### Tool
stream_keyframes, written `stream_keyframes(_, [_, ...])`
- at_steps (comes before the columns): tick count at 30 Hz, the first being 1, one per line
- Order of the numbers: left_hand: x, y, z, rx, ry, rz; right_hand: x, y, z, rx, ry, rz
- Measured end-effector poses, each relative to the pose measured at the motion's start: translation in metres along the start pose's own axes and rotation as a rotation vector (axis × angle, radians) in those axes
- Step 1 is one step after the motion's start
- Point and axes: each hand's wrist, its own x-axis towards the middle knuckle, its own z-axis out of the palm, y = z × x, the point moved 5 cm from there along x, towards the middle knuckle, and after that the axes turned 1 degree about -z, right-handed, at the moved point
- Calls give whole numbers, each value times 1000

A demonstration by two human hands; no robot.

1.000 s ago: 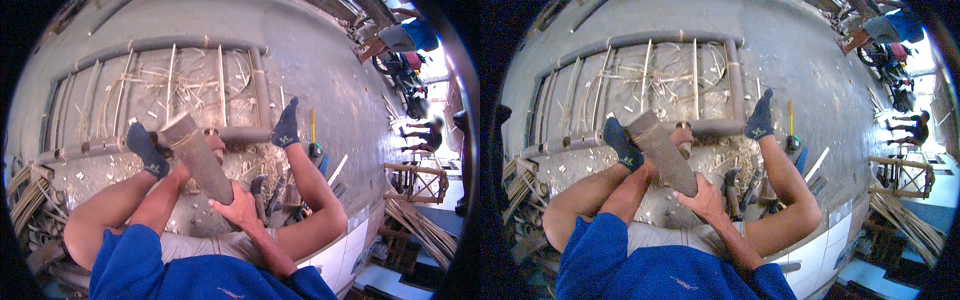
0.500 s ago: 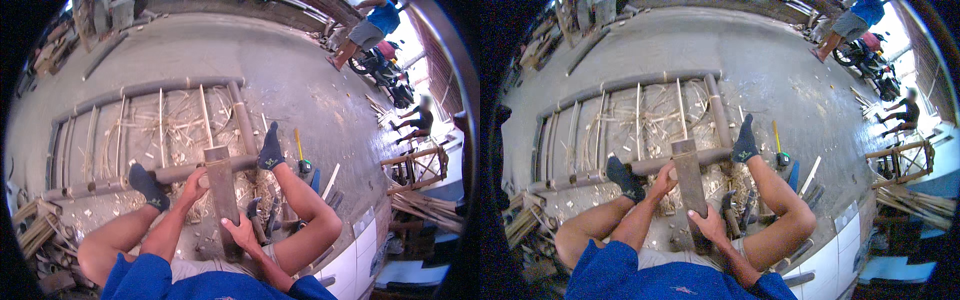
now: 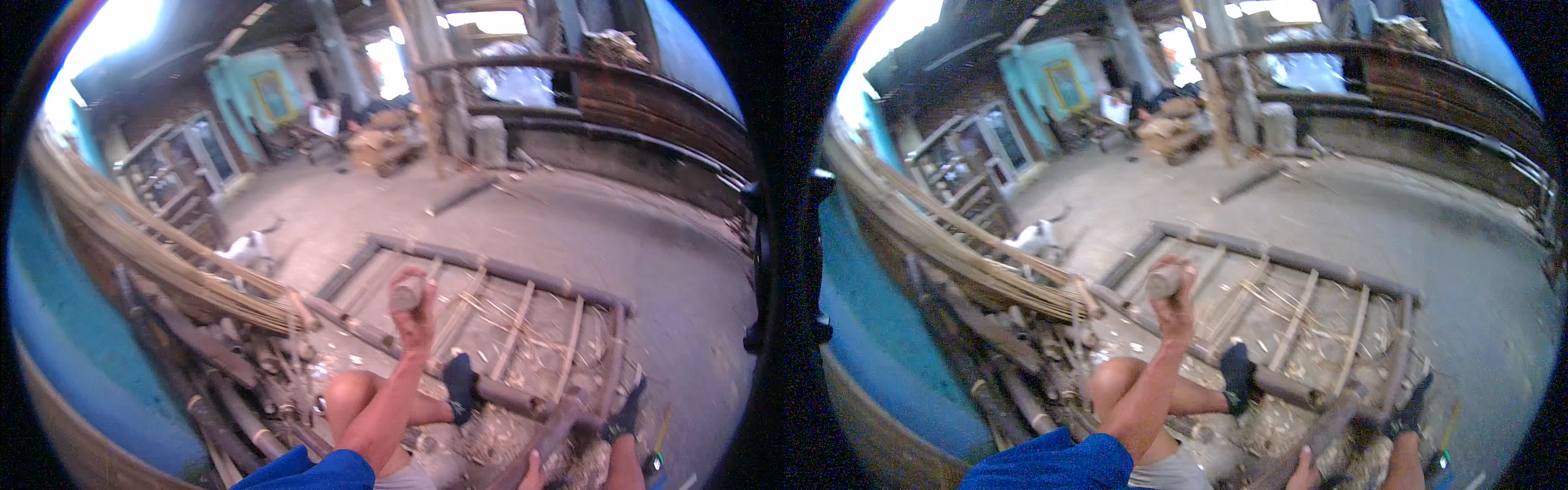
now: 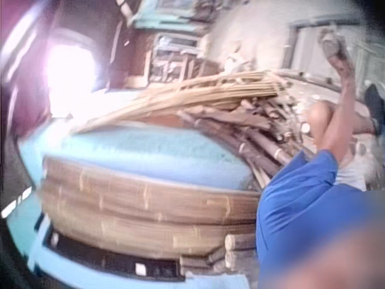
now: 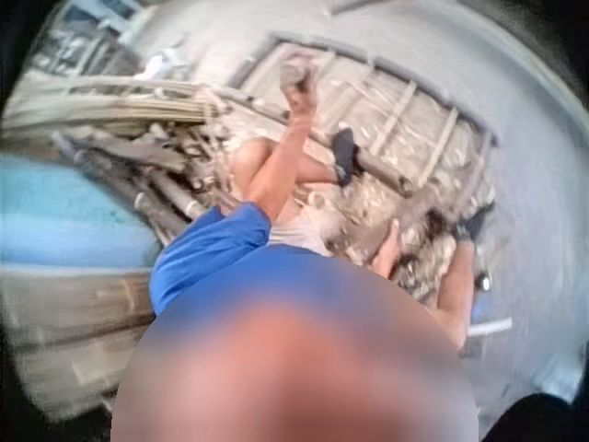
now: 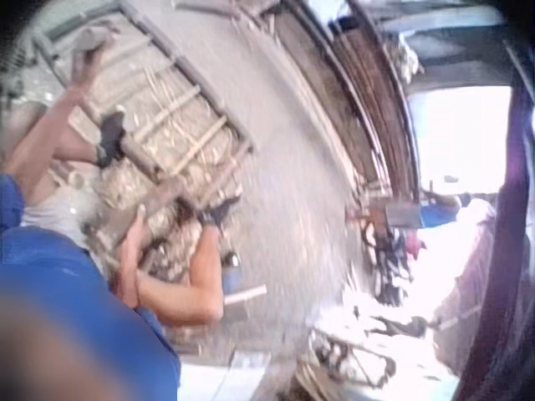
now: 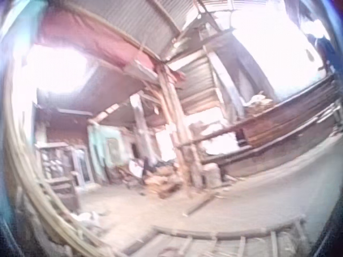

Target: The person sits on the floor and assembles a bamboo frame by inserting small bamboo dowels into pre-drilled holes. They use a larger bamboo piece as a mallet to tap the dowels into place, then remove and reinsert them to adjust the fit.

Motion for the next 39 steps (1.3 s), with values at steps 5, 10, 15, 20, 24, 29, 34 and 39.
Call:
stream_keyframes(5, [155,241,-72,419,267,698,-14,-8,8,-338,-108,-36])
stream_keyframes(10, [168,475,-61,722,570,1533,-38,-35,37,-204,-252,-182])
stream_keyframes(15, [140,531,-16,634,308,1733,-51,-47,46,-286,-300,-221])
stream_keyframes(20, [132,391,39,349,-143,1131,-53,-48,29,-218,-218,-179])
stream_keyframes(24, [111,186,108,370,-517,294,-49,-52,-2,-40,-117,-152])
stream_keyframes(29, [-62,-41,130,242,-764,-275,-61,-36,-28,554,-298,31])
stream_keyframes(34, [-284,-92,89,344,-1233,-98,-69,-27,-60,456,-57,27])
stream_keyframes(39, [-401,-80,51,217,-1530,-220,-91,-48,-79,198,-55,-250])
